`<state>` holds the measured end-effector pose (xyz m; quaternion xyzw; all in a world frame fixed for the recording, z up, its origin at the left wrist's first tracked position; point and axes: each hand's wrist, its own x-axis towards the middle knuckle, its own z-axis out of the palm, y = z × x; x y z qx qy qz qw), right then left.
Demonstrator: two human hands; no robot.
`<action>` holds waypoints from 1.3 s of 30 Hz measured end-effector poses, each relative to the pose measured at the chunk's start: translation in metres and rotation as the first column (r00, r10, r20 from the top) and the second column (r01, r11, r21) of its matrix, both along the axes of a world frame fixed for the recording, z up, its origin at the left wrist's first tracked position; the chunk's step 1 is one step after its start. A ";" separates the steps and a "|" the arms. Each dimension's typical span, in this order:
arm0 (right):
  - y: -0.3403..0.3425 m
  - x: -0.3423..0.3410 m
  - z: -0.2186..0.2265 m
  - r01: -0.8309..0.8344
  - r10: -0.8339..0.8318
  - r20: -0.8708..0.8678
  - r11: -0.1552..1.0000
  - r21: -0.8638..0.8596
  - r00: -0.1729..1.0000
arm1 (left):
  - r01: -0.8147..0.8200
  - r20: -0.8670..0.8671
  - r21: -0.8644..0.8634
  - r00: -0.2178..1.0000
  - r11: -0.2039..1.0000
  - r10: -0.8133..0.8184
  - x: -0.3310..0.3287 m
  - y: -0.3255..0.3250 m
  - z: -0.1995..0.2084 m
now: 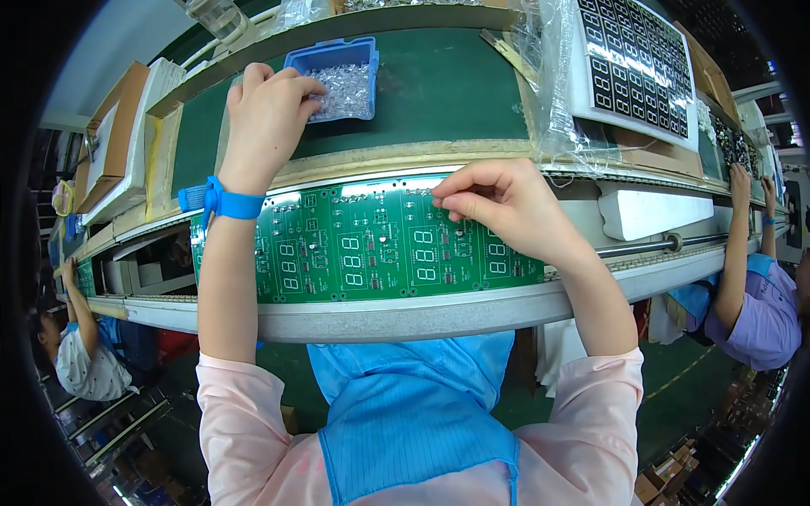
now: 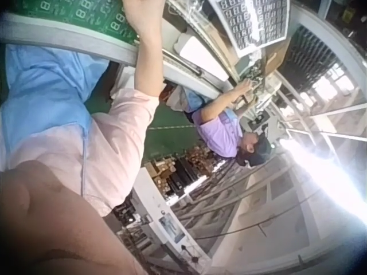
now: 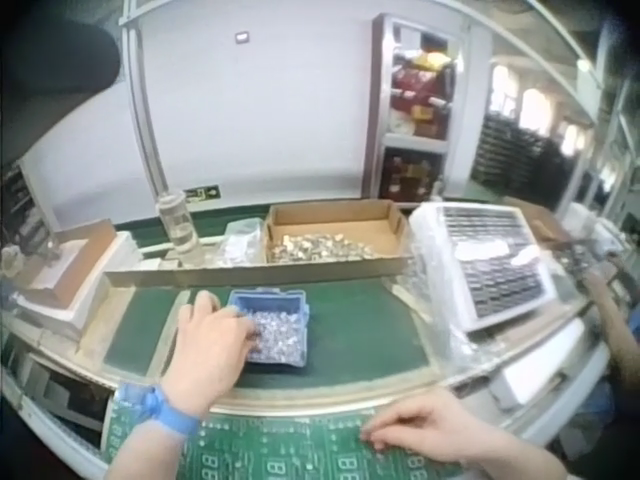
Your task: The person assembles electronic components onto a green printed circuit board by hand, attaching LED display modules and plastic components.
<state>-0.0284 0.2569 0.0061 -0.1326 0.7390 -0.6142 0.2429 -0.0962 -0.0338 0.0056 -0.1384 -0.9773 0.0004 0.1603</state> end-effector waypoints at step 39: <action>-0.011 0.006 -0.004 0.005 0.221 -0.554 0.927 0.376 0.803 | 0.368 0.023 0.693 0.848 0.620 -0.529 0.086 0.050 -0.024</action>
